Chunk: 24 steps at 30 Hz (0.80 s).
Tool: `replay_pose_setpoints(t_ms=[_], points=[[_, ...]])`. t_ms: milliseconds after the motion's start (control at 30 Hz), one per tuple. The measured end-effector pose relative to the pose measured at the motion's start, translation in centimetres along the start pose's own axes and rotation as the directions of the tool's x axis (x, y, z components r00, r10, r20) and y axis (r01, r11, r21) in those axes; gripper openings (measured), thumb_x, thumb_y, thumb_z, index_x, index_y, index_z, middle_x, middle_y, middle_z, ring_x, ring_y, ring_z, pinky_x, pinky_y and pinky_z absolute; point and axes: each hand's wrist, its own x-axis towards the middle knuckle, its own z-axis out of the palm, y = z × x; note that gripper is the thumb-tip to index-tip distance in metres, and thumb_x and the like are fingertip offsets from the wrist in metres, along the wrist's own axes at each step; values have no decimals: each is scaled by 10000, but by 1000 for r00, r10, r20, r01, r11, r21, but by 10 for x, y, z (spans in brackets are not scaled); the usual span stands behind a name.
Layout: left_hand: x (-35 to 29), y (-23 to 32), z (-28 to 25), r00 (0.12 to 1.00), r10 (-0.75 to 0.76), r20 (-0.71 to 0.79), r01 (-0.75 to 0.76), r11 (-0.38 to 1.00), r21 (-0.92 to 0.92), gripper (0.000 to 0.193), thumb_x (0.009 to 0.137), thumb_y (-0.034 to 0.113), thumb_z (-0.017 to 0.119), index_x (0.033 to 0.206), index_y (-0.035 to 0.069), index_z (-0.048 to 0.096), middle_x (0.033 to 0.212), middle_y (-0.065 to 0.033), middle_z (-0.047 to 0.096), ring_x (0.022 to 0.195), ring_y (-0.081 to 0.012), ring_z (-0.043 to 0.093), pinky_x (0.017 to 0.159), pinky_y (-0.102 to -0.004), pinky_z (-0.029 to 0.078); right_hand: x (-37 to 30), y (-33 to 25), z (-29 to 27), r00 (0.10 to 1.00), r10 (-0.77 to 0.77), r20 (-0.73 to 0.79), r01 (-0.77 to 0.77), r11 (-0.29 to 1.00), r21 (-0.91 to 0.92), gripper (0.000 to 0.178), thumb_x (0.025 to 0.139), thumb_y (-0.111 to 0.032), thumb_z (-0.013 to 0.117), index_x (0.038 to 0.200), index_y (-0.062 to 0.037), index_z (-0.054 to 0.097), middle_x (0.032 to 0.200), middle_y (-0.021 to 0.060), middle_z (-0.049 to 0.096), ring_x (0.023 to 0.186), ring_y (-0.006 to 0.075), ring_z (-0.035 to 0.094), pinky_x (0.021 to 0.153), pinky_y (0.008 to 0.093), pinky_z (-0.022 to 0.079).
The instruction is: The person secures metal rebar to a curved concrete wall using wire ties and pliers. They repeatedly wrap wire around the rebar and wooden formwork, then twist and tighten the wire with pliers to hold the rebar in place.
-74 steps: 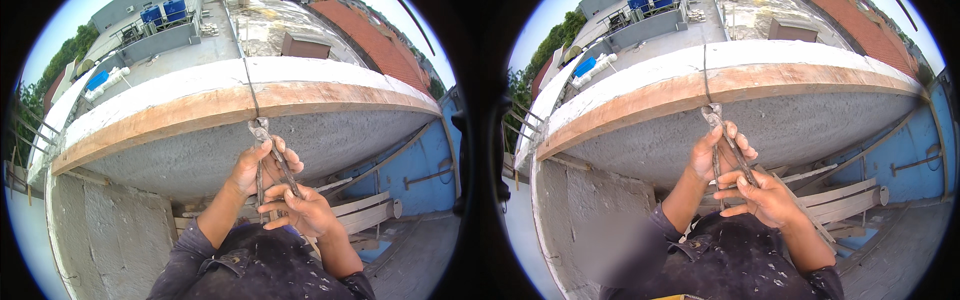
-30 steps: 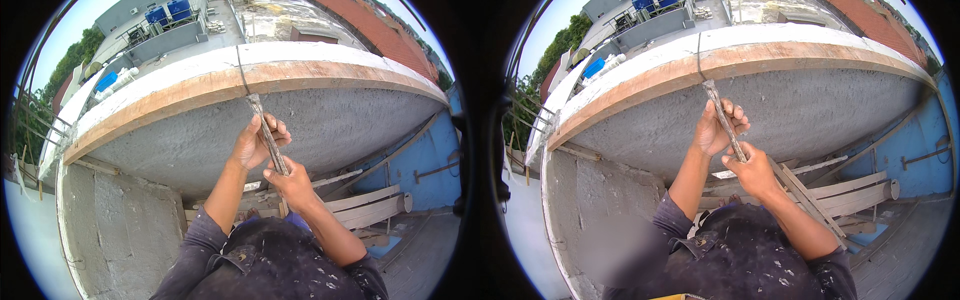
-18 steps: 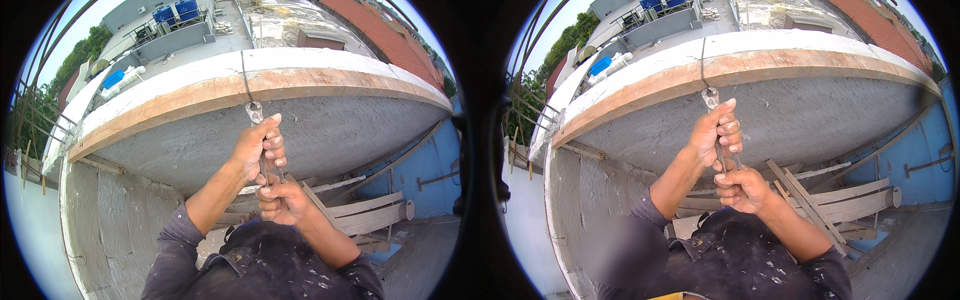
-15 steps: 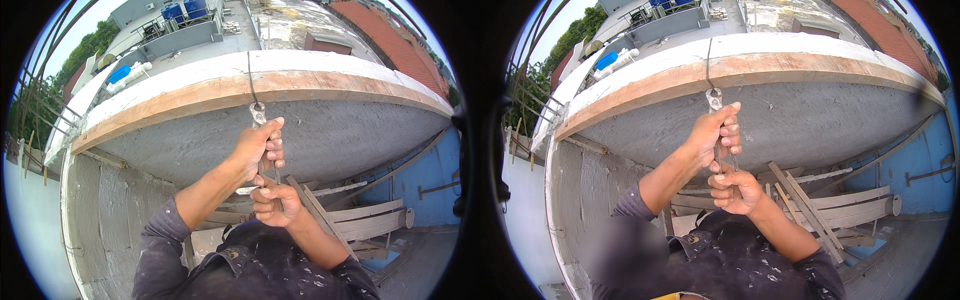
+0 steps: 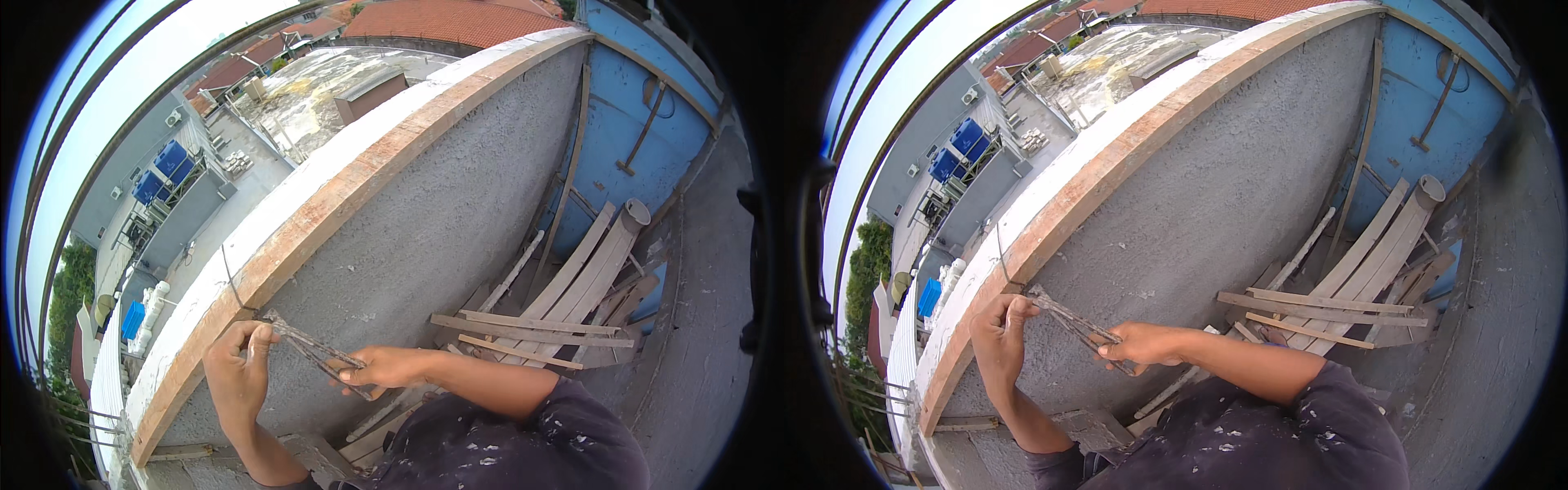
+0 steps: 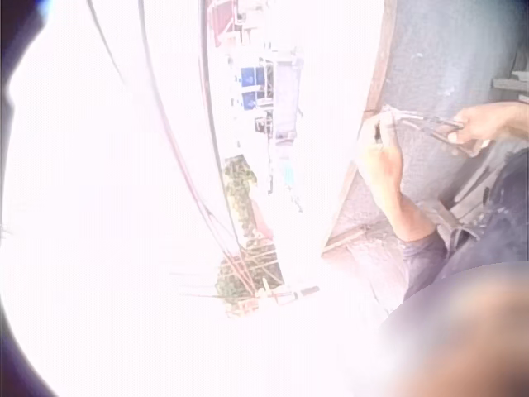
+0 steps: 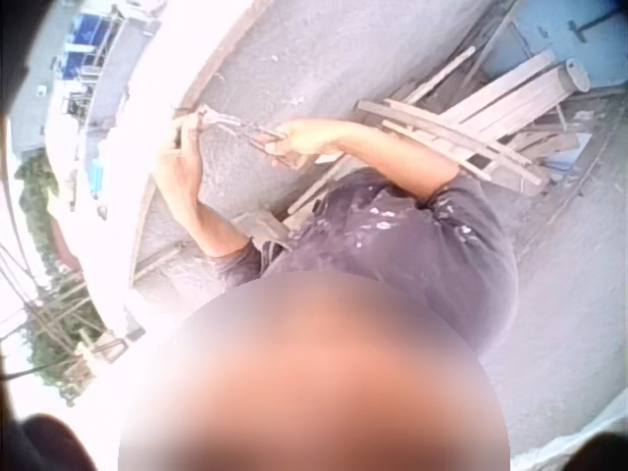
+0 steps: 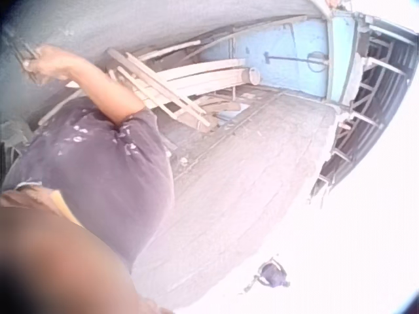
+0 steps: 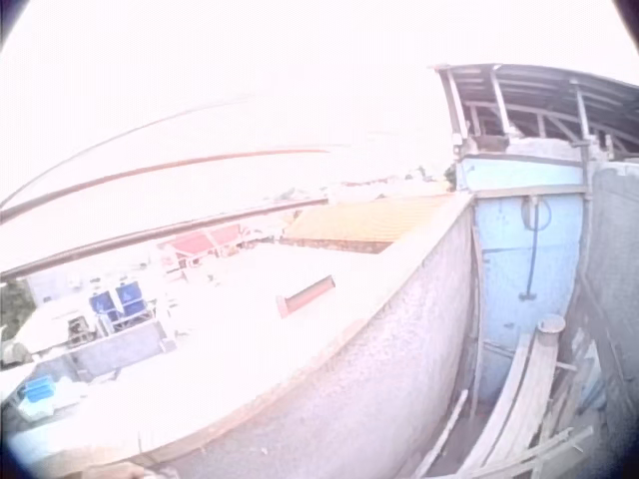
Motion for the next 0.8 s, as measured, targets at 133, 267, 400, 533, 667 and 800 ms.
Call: replay_pose_setpoints(t_ms=[133,267,400,533,667,800], points=[[59,-8,-8,938,291,-191,-196,895,400,584,1053,516,573,1423,66,613,1486,-189,598,1422,-375,525,1157,-477,422,-10,29,-2,996,72,54,-82,971,223,579,1119,-389,476,1603,-81,397,1503,103,537,1342,255,557,1078,537,510],[92,-22,15,997,9,75,-47,851,523,787,1053,656,417,1584,76,447,1687,-154,348,1594,-340,238,1281,-511,237,-44,73,-16,988,120,-97,-83,943,321,592,1116,-387,491,1609,-76,386,1482,109,561,1320,254,577,1059,520,531],[94,1,25,998,-17,57,-21,791,611,912,972,759,444,1597,95,426,1698,-125,333,1597,-339,227,1287,-540,219,-75,116,-39,912,189,-363,-45,928,370,616,1114,-391,511,1621,-74,365,1450,117,603,1318,277,590,1040,502,552],[116,57,50,953,302,-10,-225,731,644,1046,843,868,437,1611,159,418,1702,-84,332,1596,-326,230,1292,-548,228,-103,154,-60,741,249,-623,4,927,375,509,1098,-326,565,1517,-48,491,1312,98,665,1160,254,660,950,493,605],[178,116,85,793,583,-178,-459,763,456,993,885,872,447,1582,164,474,1655,-131,411,1566,-355,308,1241,-588,316,-138,197,-67,565,356,-744,148,844,516,410,1119,-332,511,1433,-69,541,1320,105,684,1215,275,654,1026,528,527],[219,141,163,862,495,110,-481,729,487,1007,893,806,565,1571,69,461,1538,-268,510,1443,-414,485,1198,-532,396,-189,258,-34,251,511,-822,277,776,567,398,1122,-315,488,1426,-61,531,1304,130,681,1182,267,665,1001,475,550]])
